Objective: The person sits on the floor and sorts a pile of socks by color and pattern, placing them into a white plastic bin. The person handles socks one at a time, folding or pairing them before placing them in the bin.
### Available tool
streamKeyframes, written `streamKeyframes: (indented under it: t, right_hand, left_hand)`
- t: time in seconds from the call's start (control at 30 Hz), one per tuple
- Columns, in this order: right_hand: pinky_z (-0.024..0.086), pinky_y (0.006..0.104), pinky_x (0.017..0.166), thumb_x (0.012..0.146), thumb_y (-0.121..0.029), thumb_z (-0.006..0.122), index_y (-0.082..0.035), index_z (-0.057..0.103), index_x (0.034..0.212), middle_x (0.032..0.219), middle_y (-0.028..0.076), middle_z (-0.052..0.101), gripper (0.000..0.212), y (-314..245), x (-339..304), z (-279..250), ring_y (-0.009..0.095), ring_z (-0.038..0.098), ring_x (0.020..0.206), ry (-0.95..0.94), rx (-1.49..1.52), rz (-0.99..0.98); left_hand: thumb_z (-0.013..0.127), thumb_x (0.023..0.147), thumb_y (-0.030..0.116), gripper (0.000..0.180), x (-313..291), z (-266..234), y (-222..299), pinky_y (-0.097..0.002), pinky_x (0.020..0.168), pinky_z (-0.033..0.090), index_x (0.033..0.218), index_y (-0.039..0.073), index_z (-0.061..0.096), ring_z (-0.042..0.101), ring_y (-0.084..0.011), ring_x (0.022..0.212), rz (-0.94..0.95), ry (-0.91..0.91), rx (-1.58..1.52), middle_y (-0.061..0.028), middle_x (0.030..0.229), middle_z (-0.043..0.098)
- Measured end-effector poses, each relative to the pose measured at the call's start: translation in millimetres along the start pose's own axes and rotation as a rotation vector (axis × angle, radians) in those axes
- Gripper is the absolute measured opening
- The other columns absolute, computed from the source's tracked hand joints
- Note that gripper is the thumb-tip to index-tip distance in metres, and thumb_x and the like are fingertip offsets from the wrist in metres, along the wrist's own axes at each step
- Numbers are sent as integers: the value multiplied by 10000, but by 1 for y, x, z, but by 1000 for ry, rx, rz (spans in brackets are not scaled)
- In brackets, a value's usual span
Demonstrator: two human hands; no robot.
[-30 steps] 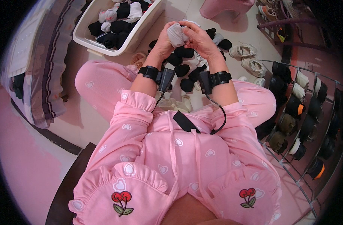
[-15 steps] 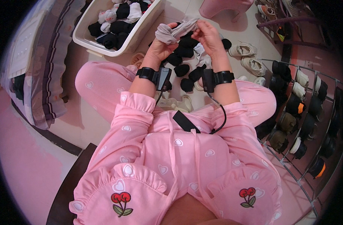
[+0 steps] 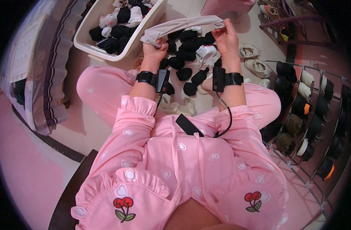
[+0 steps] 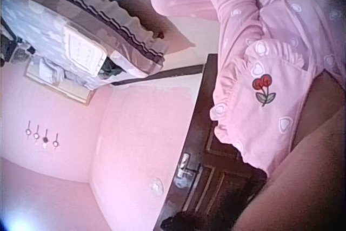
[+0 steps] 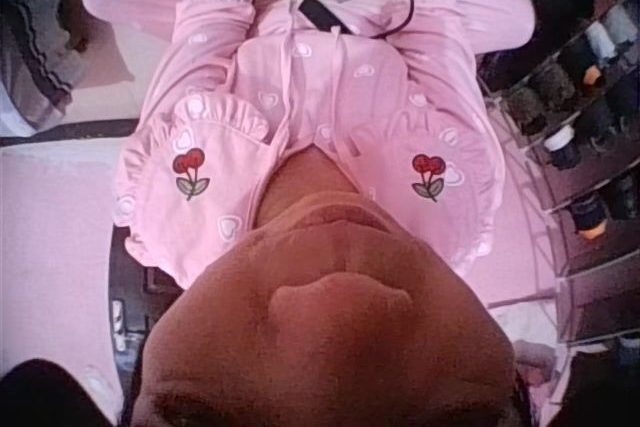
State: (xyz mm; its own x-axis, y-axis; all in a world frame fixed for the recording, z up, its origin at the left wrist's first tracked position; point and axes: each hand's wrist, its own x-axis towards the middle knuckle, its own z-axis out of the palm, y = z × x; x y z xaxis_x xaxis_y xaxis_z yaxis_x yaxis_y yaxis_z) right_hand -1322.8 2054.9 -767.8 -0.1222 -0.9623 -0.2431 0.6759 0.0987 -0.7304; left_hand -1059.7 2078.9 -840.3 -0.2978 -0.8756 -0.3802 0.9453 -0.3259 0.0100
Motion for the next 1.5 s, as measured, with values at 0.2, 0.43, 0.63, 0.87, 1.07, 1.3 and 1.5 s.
streamKeyframes:
  t: [0.2, 0.43, 0.63, 0.87, 1.07, 1.3, 1.5]
  right_hand:
    - [508, 368, 742, 915, -260, 605, -150, 569, 915, 866, -2, 616, 116, -16, 3, -14, 154, 596, 828, 48, 0, -127]
    - [481, 406, 830, 899, -144, 603, -147, 572, 993, 940, -13, 613, 100, -18, 4, -15, 151, 582, 896, 14, -28, -161]
    - [460, 446, 877, 833, -21, 580, -150, 605, 948, 987, -1, 619, 175, -22, 4, -20, 181, 578, 955, -5, 168, -138]
    - [415, 506, 940, 762, 33, 530, -151, 613, 888, 997, 36, 630, 239, -30, 5, -23, 258, 573, 995, 40, 431, -84]
    - [450, 453, 874, 738, 64, 499, -125, 598, 866, 931, 59, 638, 249, -33, 12, -43, 263, 592, 927, -60, 509, -52]
    - [471, 467, 843, 713, 96, 469, -128, 579, 819, 921, 61, 631, 271, -55, 17, -67, 269, 595, 917, 40, 574, -196]
    - [491, 480, 831, 708, 103, 465, -143, 569, 825, 949, 69, 616, 292, -62, 19, -81, 295, 600, 936, 103, 468, -195]
  left_hand:
    - [469, 864, 303, 225, 0, 1, 3, -238, 419, 220, 929, 114, 573, 410, -149, 568, 152, 207, 113, -26, 748, 521]
    - [448, 860, 352, 287, -4, 3, 4, -257, 454, 247, 975, 124, 581, 443, -175, 616, 64, 101, 162, -49, 882, 594]
    - [449, 885, 319, 237, -2, 1, 3, -262, 456, 252, 961, 144, 590, 477, -159, 637, 151, 215, 190, -26, 873, 619]
    - [462, 903, 235, 153, 6, -10, 2, -266, 444, 257, 908, 129, 574, 398, -134, 542, 109, 373, 229, -21, 741, 544]
    - [424, 923, 242, 182, 8, -15, 8, -265, 423, 246, 925, 129, 567, 428, -152, 557, 123, 427, 165, -31, 804, 578]
    - [442, 910, 139, 134, 16, -24, 14, -264, 480, 380, 944, 93, 563, 561, -189, 707, 173, 368, 240, -48, 893, 605]
    - [466, 859, -20, 170, 12, -15, 27, -292, 589, 457, 980, 69, 545, 590, -203, 825, 178, 94, 234, -64, 965, 593]
